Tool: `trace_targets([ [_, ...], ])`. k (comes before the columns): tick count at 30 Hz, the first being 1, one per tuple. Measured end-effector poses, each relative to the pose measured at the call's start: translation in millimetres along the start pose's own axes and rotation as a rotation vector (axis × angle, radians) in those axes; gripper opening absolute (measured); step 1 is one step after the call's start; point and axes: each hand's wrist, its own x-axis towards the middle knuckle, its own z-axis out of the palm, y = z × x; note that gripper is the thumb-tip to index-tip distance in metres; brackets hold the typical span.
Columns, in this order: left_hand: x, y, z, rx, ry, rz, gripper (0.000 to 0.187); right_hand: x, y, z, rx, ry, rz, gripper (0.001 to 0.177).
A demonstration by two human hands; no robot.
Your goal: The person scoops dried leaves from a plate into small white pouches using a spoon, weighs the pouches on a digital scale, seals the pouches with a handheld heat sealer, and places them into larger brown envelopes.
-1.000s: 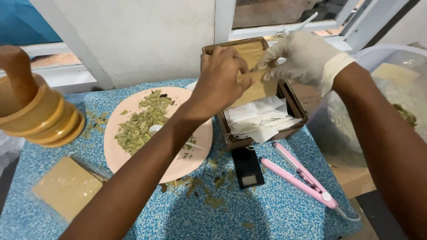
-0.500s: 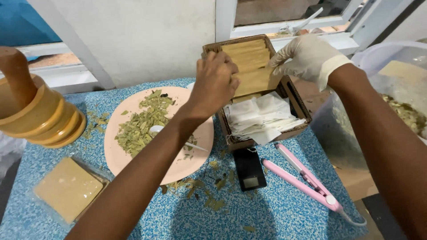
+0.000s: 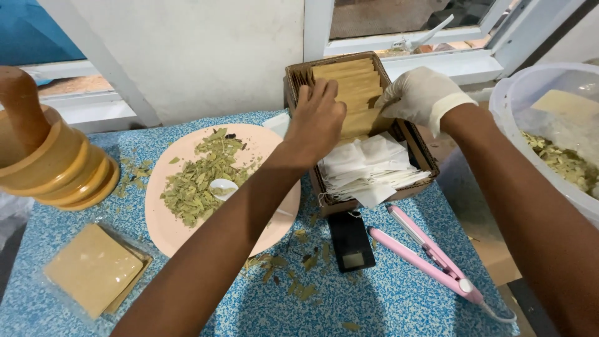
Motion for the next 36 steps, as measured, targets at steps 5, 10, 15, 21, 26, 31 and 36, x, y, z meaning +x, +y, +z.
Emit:
trace_targets([
  [5, -8, 4, 5, 0.009, 0.08, 0.025, 0.008, -12, -17, 6, -0.206, 0.026, -0.088, 0.021],
  [10, -10, 7, 3, -0.012, 0.125, 0.059, 0.003, -6, -14, 18, -0.302, 0.044, -0.073, 0.023],
  [15, -10, 9, 6, 0.043, 0.244, 0.118, 0.007, -7, -16, 15, -0.35, 0.08, -0.072, 0.029],
  [21, -20, 13, -19, 0.277, 0.414, 0.119, 0.022, -5, 0, 22, -0.434, 0.202, -0.113, 0.037],
  [26, -43, 24, -44, -0.25, -0.196, -0.002, 0.032, -72, -40, 5, -0.069, -0.04, -0.151, 0.024],
  [31, -80, 14, -21, -0.353, -0.062, 0.129, 0.037, -107, -65, -1, 0.018, -0.2, -0.078, 0.025],
  [36, -87, 11, -12, -0.393, -0.036, 0.14, 0.029, -76, -22, 42, 0.032, -0.207, -0.112, 0.026],
])
